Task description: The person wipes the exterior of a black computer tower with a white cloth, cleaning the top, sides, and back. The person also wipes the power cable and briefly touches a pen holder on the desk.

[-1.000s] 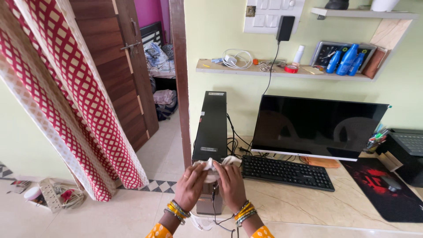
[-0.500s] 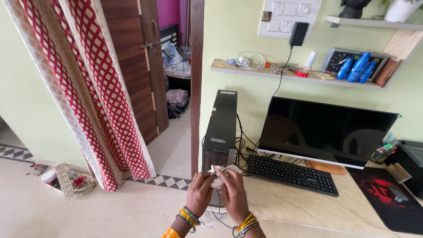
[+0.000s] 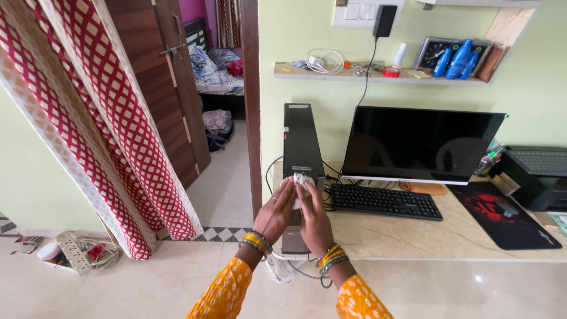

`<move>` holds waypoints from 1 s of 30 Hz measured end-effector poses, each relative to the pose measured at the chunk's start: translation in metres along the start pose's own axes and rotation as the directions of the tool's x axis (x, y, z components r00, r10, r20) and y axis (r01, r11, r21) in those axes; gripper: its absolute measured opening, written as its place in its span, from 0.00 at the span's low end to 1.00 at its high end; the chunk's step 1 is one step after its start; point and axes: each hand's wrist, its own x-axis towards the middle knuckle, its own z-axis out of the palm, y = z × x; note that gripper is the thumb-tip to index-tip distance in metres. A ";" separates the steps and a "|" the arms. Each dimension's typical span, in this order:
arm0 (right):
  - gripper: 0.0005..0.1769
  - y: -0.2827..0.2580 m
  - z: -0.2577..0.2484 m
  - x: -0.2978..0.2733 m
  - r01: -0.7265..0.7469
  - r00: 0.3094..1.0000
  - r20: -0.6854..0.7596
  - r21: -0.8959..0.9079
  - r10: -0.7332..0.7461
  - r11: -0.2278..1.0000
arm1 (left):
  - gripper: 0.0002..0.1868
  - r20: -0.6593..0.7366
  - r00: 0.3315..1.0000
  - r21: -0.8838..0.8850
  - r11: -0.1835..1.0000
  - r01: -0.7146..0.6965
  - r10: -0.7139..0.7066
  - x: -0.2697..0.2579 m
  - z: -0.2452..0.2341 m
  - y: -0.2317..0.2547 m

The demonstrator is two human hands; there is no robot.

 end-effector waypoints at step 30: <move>0.45 0.042 0.011 -0.042 0.061 0.998 -0.004 -0.014 -0.061 0.998 | 0.31 0.120 0.991 -0.081 0.995 0.060 -0.050 -0.016 0.031 0.050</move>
